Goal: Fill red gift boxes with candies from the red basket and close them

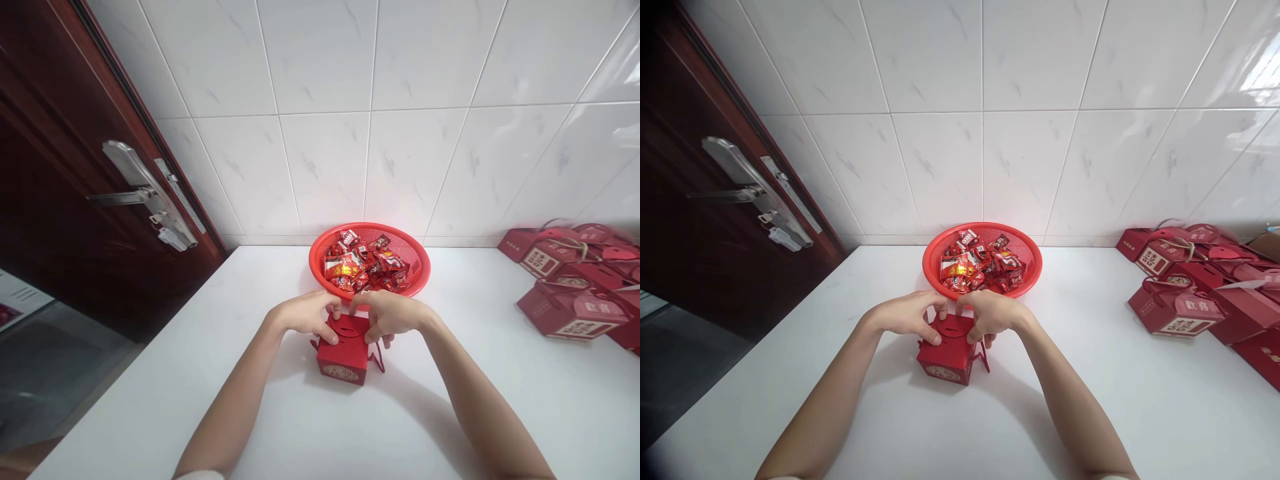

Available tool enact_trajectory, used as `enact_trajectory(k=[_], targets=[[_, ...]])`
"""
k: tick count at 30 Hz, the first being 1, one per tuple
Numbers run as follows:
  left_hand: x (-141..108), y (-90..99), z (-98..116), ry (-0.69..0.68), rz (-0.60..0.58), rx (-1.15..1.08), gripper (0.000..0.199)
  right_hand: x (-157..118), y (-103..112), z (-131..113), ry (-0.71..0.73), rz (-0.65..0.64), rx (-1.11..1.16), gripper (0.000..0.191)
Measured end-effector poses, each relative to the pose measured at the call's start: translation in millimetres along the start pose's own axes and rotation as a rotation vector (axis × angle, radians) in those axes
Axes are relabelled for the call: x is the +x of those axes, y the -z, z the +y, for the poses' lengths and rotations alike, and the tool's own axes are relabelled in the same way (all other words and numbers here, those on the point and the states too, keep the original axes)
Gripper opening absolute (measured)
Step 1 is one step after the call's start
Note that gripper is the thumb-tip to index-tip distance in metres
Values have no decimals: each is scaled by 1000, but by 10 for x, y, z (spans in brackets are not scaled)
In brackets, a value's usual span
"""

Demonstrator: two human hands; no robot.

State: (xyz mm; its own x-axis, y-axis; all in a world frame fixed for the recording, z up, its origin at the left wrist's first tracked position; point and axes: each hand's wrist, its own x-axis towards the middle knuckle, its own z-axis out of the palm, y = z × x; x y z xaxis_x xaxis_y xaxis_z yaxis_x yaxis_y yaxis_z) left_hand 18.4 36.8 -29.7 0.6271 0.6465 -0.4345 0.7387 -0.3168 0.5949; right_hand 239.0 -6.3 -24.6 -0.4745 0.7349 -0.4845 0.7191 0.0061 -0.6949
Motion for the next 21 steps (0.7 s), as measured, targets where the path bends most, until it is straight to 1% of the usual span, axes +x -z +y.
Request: enact_trajectory(k=[5,8,10,12,14,17,19,21], targets=[[14,4,-24,21,-11,-25,41,-76,22,6,-13,29,-119,51],[14,12,-30,1,-17,-35,37,-126,24,-25,-30,39,-206,36],[15,17,-34,-15,-21,-41,34,-141,25,-39,-11,-24,-272,22],[18,22,-38,-18,-35,-54,33,-130,27,-36,35,-118,-312,15],[21,23,-41,-5,-47,-66,32,-88,29,-13,69,-195,-318,20],[19,23,-39,4,-41,-65,31,8,23,42,66,-267,-316,35],[7,24,-33,-7,-25,-50,29,64,15,76,52,-289,-317,43],[-11,30,-25,-17,-11,-33,27,89,14,102,42,-291,-316,45]])
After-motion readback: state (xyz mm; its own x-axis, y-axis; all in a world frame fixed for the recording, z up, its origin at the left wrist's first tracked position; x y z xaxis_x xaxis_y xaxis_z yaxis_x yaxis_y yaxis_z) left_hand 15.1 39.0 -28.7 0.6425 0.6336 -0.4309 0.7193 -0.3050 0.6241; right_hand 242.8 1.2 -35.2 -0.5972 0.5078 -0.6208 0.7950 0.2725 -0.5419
